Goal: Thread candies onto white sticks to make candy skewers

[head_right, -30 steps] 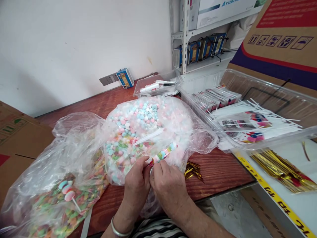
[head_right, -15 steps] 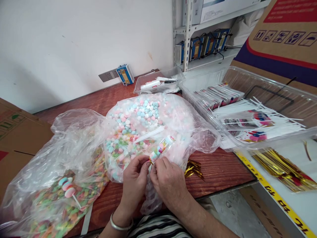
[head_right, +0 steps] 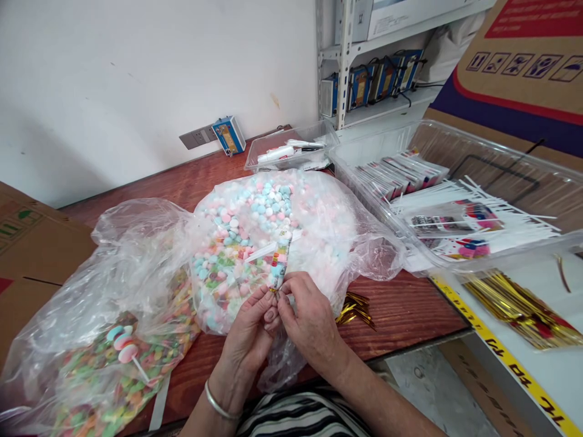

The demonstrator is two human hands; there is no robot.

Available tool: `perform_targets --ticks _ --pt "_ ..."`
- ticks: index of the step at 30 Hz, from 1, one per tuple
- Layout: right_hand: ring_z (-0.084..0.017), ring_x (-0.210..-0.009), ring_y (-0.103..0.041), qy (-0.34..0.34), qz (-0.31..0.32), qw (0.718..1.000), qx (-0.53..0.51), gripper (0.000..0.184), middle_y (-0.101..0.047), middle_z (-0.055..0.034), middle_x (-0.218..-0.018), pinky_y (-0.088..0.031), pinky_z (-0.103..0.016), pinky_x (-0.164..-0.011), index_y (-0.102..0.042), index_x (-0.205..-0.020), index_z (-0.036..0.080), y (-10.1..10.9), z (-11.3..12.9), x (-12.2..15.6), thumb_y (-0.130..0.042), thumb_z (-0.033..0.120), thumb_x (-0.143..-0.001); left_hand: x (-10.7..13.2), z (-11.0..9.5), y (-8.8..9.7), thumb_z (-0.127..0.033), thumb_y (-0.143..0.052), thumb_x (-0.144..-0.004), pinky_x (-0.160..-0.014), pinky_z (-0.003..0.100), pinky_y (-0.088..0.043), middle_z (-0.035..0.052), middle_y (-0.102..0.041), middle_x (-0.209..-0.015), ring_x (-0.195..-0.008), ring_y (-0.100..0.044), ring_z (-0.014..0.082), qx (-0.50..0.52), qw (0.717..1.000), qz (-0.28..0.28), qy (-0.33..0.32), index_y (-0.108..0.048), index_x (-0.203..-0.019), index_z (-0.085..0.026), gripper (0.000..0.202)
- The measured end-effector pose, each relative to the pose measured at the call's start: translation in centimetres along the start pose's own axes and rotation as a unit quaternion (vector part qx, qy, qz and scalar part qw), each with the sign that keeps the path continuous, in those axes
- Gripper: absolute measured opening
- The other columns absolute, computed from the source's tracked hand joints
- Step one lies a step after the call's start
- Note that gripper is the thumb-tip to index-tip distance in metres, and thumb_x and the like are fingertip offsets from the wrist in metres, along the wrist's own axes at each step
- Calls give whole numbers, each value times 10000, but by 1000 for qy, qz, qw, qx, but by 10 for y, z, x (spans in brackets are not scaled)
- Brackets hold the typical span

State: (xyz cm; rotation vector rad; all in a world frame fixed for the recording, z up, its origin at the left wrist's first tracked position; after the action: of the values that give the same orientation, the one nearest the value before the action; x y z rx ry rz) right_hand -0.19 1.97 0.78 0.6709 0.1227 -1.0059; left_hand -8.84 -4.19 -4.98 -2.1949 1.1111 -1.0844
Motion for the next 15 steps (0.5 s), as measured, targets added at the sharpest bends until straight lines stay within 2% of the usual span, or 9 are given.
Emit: perform_targets --ticks 3,7,11,15 --pt "-154 -722 -550 -13 2 999 -36 127 -555 -4 -767 -444 -263 -656 -498 -807 219 -2 -2 -1 -477 113 -875 0 -1 1 -230 -842 -662 -414 112 -275 -68 -506 -598 -466 -388 10 -23 999 3 -26 -602 -859 -134 325" --pt "-132 -645 -529 -79 3 989 -121 115 -537 23 -711 -430 -247 -605 -488 -758 220 -5 -13 -1 -523 140 -834 0 -6 1 -267 -787 -744 -402 117 -278 -64 -502 -580 -460 -392 21 -70 994 15 -78 -613 -903 -144 266" --pt "-122 -614 -535 -167 45 949 -263 81 -553 36 -698 -437 -238 -571 -511 -775 216 -16 -25 -2 -588 193 -790 1 -1 0 -225 -785 -747 -382 101 -242 -70 -476 -580 -446 -349 6 -30 998 40 -39 -614 -889 -138 238" --pt "-135 -707 -596 -197 72 908 -363 156 -623 17 -769 -478 -249 -646 -557 -829 209 -20 -29 -7 -684 237 -743 2 0 -2 -179 -783 -743 -377 93 -248 -59 -495 -624 -443 -335 -8 15 998 52 -14 -614 -879 -123 224"
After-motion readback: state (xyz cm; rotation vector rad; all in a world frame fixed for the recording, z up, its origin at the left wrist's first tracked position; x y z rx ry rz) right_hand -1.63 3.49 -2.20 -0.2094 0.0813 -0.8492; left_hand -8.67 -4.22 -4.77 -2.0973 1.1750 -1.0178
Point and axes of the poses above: each hand's wrist, its own x-axis away from the middle knuckle, its own y-axis out of the back of the hand, z = x × y, the point moved 8 cm from there along -x, towards the middle knuckle
